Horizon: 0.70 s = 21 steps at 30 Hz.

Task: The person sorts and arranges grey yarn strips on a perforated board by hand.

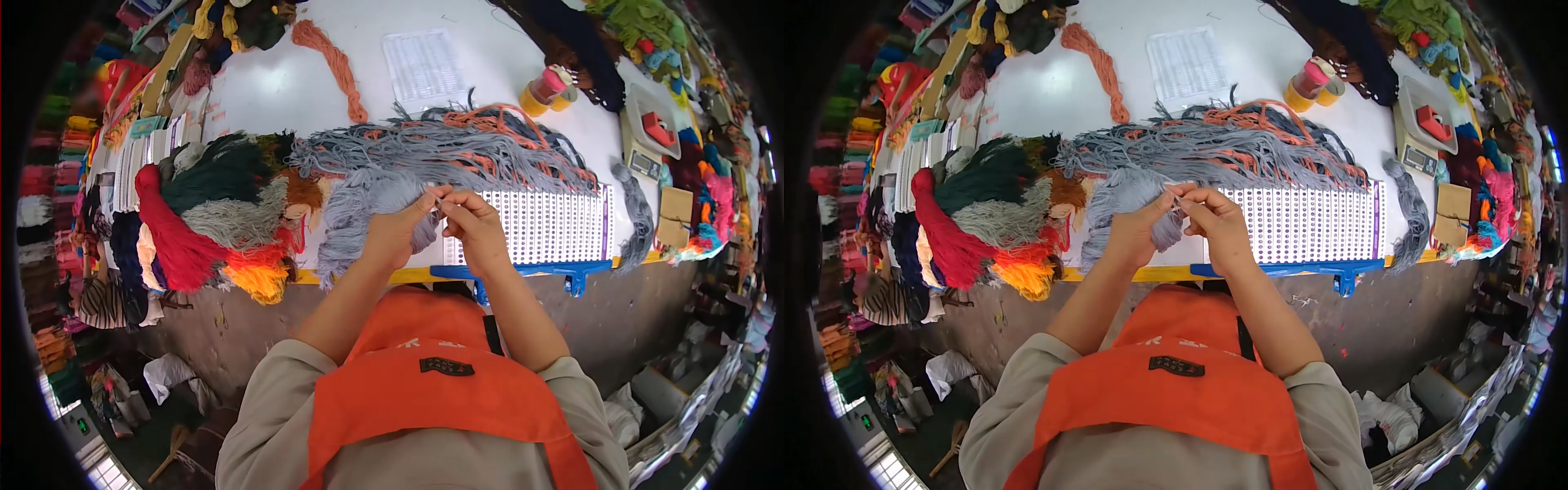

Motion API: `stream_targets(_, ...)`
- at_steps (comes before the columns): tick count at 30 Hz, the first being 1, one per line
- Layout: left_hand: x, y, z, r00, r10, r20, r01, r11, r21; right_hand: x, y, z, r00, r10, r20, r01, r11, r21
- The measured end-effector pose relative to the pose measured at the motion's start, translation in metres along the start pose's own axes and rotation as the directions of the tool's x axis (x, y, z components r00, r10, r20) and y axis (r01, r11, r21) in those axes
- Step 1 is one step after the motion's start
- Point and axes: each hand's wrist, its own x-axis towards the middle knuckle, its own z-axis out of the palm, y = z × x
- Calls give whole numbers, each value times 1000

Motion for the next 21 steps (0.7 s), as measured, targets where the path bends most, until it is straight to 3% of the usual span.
stream_targets(7,-2,-2,6,996,-75,43,76,997,-20,-7,-3,-6,999,-8,41,4,995,101)
stream_targets(13,11,-17,20,998,-64,25,63,997,39,1,-10,-25,1000,-6,-4,6,1000,21)
stream_targets(16,20,-28,28,995,-94,19,94,995,-36,7,-18,-39,999,10,49,-11,1000,27)
stream_targets(18,25,-34,37,998,-53,-17,54,996,77,9,-31,-42,999,26,29,-20,984,-180)
stream_targets(21,35,-46,44,996,-62,-58,63,998,22,20,-31,-63,999,45,27,-39,980,-195)
